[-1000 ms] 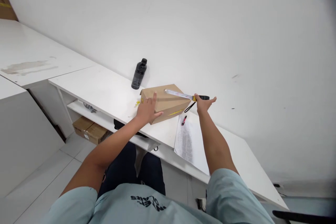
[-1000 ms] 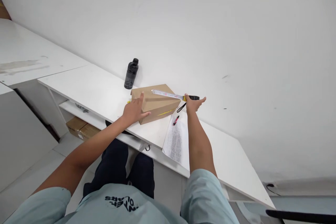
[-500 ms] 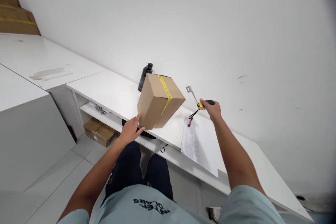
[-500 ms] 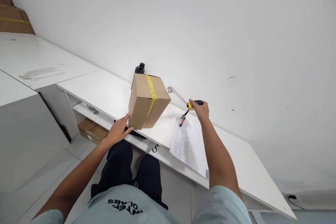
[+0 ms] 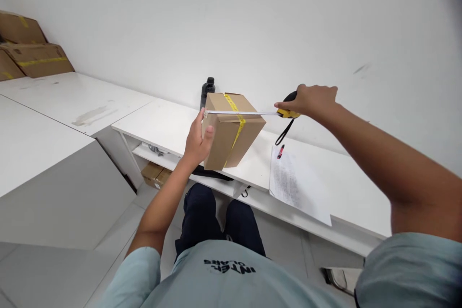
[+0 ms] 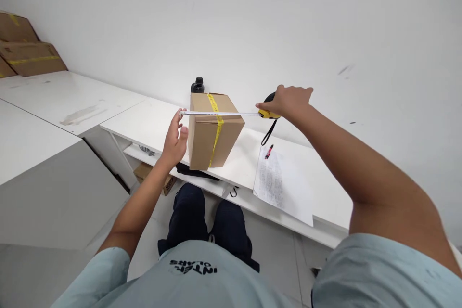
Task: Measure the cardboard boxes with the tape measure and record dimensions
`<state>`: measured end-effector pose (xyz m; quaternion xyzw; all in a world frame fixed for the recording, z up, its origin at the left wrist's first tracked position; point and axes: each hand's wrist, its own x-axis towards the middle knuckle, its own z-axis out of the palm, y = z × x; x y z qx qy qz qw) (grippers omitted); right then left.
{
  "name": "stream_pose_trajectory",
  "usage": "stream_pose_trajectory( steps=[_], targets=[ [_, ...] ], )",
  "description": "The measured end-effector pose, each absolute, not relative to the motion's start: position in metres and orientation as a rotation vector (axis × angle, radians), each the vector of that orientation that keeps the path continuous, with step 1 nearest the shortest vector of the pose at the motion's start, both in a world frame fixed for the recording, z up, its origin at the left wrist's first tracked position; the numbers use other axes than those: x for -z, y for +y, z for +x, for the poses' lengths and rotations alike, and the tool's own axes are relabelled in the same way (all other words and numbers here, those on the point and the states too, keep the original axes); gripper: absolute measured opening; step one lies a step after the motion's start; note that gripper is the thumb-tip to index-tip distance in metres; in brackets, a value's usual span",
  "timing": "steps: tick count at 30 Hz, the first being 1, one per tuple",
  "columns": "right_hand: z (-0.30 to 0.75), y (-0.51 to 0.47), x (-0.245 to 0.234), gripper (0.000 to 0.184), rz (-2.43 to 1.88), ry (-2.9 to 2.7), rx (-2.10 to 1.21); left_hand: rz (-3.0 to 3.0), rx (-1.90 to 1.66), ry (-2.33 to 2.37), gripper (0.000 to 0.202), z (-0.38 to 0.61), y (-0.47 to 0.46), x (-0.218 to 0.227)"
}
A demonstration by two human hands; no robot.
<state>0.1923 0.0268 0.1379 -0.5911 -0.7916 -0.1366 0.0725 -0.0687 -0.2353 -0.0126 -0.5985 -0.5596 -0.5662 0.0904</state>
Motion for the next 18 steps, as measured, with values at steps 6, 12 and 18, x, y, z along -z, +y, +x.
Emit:
stream_pose_trajectory(
  steps=[6,12,18],
  targets=[
    [0.205,0.001,-0.145,0.071,-2.003,-2.335,0.471,-1.839,1.495,-1.577,0.092,-0.074,-0.208,-0.010],
    [0.227,-0.008,-0.148,0.071,-2.163,-2.234,0.522,-1.930,1.320,-1.582,0.082,-0.077,-0.186,-0.015],
    [0.236,-0.008,-0.142,0.074,-2.188,-2.171,0.504,-1.949,1.440,-1.543,0.090,-0.069,-0.171,0.001]
  ],
)
